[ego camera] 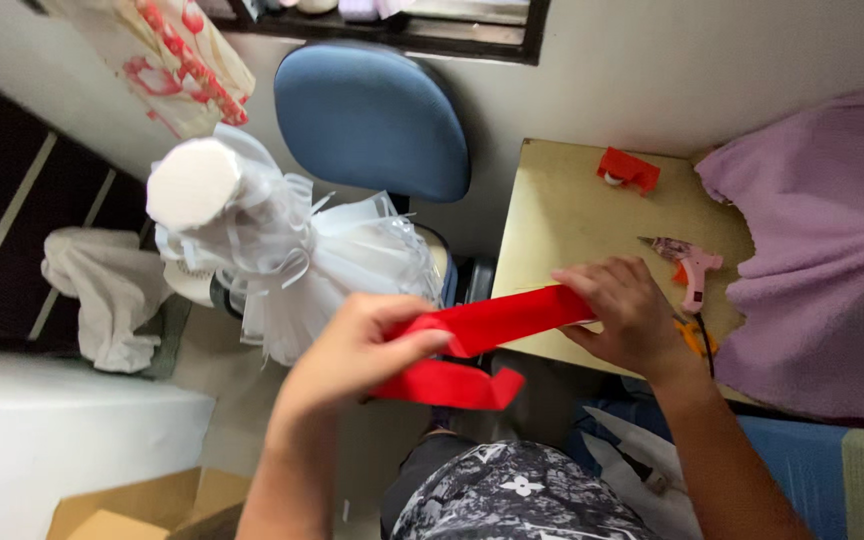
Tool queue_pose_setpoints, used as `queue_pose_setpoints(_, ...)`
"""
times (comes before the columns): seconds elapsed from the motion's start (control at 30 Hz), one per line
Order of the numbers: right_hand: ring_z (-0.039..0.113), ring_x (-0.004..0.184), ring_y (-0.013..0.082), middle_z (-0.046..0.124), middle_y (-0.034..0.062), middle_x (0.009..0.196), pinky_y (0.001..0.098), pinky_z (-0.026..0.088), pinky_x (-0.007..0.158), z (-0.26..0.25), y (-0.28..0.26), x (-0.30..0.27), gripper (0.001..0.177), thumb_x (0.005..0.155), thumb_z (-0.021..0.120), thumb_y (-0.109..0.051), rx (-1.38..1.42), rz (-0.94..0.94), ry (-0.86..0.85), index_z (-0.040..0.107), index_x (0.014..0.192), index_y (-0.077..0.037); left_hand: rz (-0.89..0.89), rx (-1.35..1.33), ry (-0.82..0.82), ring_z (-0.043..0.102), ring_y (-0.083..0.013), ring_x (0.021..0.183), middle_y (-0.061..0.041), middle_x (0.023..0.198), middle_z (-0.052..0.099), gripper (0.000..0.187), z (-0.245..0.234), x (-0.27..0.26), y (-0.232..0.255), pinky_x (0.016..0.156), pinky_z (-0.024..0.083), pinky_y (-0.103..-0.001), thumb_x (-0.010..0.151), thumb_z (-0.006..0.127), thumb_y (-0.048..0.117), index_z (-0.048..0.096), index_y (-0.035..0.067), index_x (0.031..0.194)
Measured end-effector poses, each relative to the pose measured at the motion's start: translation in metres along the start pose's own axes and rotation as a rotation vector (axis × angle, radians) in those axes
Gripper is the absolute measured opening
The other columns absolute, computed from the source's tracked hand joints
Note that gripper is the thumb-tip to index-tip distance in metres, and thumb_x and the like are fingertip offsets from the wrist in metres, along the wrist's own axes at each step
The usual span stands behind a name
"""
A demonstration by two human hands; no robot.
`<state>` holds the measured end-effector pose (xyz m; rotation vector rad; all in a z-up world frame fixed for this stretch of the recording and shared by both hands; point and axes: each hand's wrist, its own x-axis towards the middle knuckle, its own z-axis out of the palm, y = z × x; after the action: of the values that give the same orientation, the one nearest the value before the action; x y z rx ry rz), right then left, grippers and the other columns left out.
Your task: The person wraps a cylindrical object with white tissue paper, secures it with clear tape, and ties a red ribbon around the middle. They use a tape dispenser and scissors to cut the ribbon and tape.
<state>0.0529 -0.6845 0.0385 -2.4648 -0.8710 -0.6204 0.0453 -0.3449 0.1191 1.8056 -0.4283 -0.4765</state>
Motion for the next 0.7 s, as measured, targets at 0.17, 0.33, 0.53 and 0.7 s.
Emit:
queue_pose_setpoints(0.17,0.061,0.107,0.0298,0.065,0.0093,0.109,0.0456,0.045,0.097,0.014,0.035,-0.004,0.054,0.068,0.078,-0.014,-0.249,0.058,-0.299,0.064,0.119,-0.021,-0.324,-0.018,-0.101,0.059,-0.0065,0.065,0.001,0.073,0.069,0.019,-0.019,0.049,-0.130,0.058,0.049,-0.026,0.086,0.078,0.019,0.075,0.002,0.093)
queue_pose_setpoints(0.33,0.061,0.109,0.0265,0.064,0.0037,0.104,0.0423,0.045,0.095,0.072,0.085,-0.002,0.036,0.076,0.066,-0.009,-0.426,0.054,-0.635,0.066,0.111,-0.017,-0.472,0.034,-0.198,0.059,-0.0090,0.057,-0.003,0.069,0.069,0.026,0.007,0.090,-0.265,0.051,0.047,-0.028,0.088,0.080,0.026,0.076,0.001,0.092)
queue_pose_setpoints(0.53,0.060,0.112,0.0263,0.064,0.0050,0.106,0.0449,0.044,0.098,0.117,0.143,-0.009,0.017,0.087,0.060,-0.027,-0.464,0.115,-0.684,0.072,0.092,-0.016,-0.550,-0.271,-0.176,0.052,-0.0087,0.046,-0.002,0.060,0.063,0.025,-0.007,0.080,-0.333,0.044,0.040,-0.026,0.089,0.078,0.026,0.077,0.000,0.091)
queue_pose_setpoints(0.7,0.056,0.126,0.0279,0.065,0.0060,0.119,0.0503,0.040,0.109,0.158,0.133,-0.005,0.028,0.082,0.066,-0.021,-0.551,-0.054,-0.387,0.071,0.109,-0.023,-0.773,-0.184,-0.207,0.058,-0.0150,0.052,-0.005,0.071,0.064,0.029,0.000,0.071,-0.374,0.048,0.044,-0.030,0.090,0.079,0.025,0.070,0.000,0.099)
